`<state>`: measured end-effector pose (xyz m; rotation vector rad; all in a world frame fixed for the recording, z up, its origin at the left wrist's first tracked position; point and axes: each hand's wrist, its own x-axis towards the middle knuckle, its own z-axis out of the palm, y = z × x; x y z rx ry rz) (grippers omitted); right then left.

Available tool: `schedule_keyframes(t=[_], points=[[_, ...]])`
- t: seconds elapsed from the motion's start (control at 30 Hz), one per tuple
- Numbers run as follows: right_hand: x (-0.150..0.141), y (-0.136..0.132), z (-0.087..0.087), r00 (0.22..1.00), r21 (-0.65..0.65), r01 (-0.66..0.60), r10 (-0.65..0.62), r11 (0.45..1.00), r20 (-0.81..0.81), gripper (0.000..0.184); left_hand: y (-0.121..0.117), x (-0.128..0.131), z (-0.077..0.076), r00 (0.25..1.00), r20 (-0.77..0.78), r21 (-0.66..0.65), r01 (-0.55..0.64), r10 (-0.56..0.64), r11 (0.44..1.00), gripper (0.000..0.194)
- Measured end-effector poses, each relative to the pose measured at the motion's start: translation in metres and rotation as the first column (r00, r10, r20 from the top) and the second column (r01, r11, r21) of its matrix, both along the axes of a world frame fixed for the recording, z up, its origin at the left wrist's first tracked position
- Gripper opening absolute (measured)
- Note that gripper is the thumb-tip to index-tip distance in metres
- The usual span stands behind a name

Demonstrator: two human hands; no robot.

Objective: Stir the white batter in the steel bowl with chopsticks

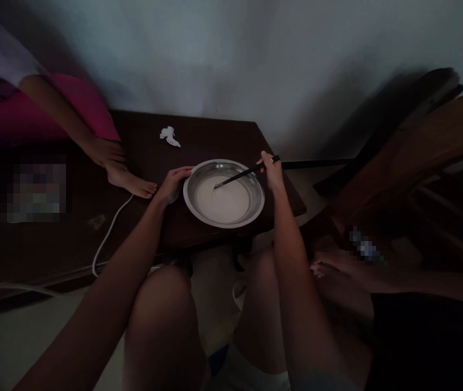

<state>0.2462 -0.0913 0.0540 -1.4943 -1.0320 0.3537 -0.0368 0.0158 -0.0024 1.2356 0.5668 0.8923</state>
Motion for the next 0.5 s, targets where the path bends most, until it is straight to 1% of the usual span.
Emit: schedule_keyframes(t=[0.03,0.13,0.17,0.2,0.27,0.3,0.33,0.43,0.47,0.5], points=[[-0.0003,0.0000,0.0000,1.000,-0.021,-0.016,0.016,1.000,-0.005,0.056,0.0002,0.0001,-0.0004,1.000,0.001,-0.008,0.003,-0.003,1.000,0.037],[-0.0016,-0.0003,0.0000,0.992,-0.095,-0.126,0.124,0.988,-0.020,0.053,0.0008,0.0003,-0.0014,1.000,0.005,-0.014,0.013,-0.013,1.000,0.037],[-0.0020,-0.0002,0.0000,0.991,-0.084,-0.133,0.132,0.988,-0.021,0.052,0.0008,0.0002,-0.0015,1.000,0.004,-0.008,0.011,-0.011,1.000,0.037],[-0.0022,-0.0001,0.0001,0.993,-0.054,-0.114,0.113,0.992,-0.021,0.052,0.0007,0.0001,-0.0014,1.000,0.000,0.000,0.007,-0.007,1.000,0.038],[-0.0020,-0.0002,-0.0001,0.999,0.004,-0.045,0.045,0.999,-0.027,0.053,0.0003,-0.0002,-0.0009,1.000,-0.016,0.011,-0.002,0.002,1.000,0.038],[-0.0015,-0.0006,-0.0004,0.999,0.002,-0.031,0.031,1.000,-0.031,0.053,0.0000,-0.0004,-0.0005,1.000,-0.024,0.014,-0.004,0.005,1.000,0.038],[-0.0010,-0.0011,-0.0009,0.998,-0.024,-0.042,0.042,0.999,-0.036,0.053,-0.0002,-0.0006,-0.0001,1.000,-0.030,0.015,-0.003,0.003,1.000,0.038],[0.0009,-0.0026,-0.0021,0.990,-0.120,-0.137,0.132,0.983,-0.046,0.051,-0.0007,-0.0009,0.0009,1.000,-0.025,0.012,0.002,-0.002,1.000,0.038],[0.0014,-0.0027,-0.0023,0.990,-0.115,-0.137,0.133,0.984,-0.041,0.051,-0.0008,-0.0009,0.0009,1.000,-0.019,0.010,0.002,-0.002,1.000,0.038],[0.0019,-0.0025,-0.0023,0.994,-0.088,-0.111,0.109,0.990,-0.032,0.053,-0.0008,-0.0008,0.0008,1.000,-0.013,0.007,0.001,-0.001,1.000,0.037]])
